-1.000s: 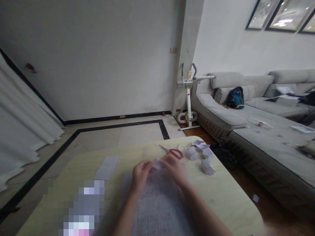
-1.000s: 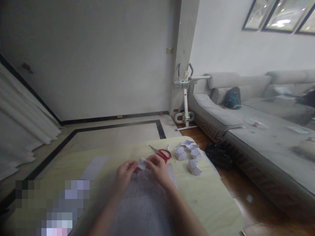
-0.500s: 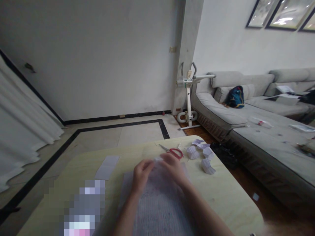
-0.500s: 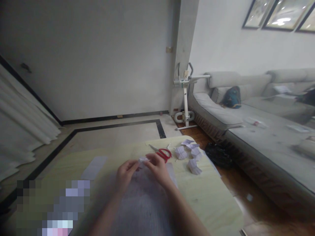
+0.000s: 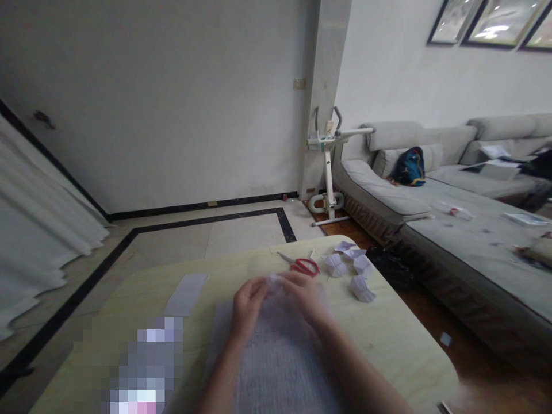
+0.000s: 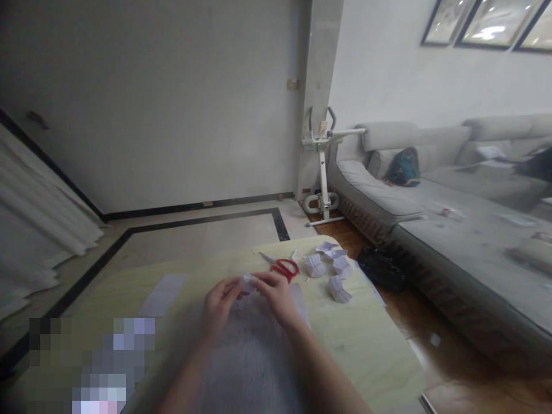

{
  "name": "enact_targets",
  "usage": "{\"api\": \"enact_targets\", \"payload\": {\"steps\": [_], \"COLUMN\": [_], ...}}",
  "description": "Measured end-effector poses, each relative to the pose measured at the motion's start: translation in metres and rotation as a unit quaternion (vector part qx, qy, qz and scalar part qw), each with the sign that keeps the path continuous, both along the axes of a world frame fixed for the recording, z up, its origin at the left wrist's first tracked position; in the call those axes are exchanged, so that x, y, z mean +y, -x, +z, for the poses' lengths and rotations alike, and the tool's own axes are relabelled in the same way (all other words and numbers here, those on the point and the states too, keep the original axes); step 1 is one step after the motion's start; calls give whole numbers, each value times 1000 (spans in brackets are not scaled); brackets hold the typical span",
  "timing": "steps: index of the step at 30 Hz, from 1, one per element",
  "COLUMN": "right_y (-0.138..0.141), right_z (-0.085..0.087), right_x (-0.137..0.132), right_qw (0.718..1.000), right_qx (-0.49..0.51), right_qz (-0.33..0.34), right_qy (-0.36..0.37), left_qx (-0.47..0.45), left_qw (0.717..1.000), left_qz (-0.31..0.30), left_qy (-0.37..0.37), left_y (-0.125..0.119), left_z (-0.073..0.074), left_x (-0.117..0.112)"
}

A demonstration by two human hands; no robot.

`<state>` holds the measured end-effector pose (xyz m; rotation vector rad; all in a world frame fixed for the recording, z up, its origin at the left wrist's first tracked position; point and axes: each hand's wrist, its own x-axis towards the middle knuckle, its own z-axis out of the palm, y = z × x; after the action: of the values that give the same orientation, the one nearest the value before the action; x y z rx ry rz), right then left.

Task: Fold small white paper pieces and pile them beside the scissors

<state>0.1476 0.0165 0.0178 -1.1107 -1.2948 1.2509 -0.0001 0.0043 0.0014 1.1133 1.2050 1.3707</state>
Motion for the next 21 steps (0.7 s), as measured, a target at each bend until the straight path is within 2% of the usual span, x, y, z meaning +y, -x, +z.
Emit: {"api": "enact_targets", "payload": {"steps": [5,13,21], "right_y": [-1,-1,-1], "right_z": [-6,-8,-7], "right_x": [3,7,6], "right_qw": [999,995,996], "right_qx": [10,26,37], "right_qz": [-32,-72,-57], "right_qy": [35,62,57], "left_qx": [6,47,85], "left_qw": [1000,998,996], "left_qz": [-11,26,-14], "left_qy": [0,-24,-15], "left_y": [-1,-1,-3], "left_z": [-7,-6,-7], "left_x": [1,-1,-3]}}
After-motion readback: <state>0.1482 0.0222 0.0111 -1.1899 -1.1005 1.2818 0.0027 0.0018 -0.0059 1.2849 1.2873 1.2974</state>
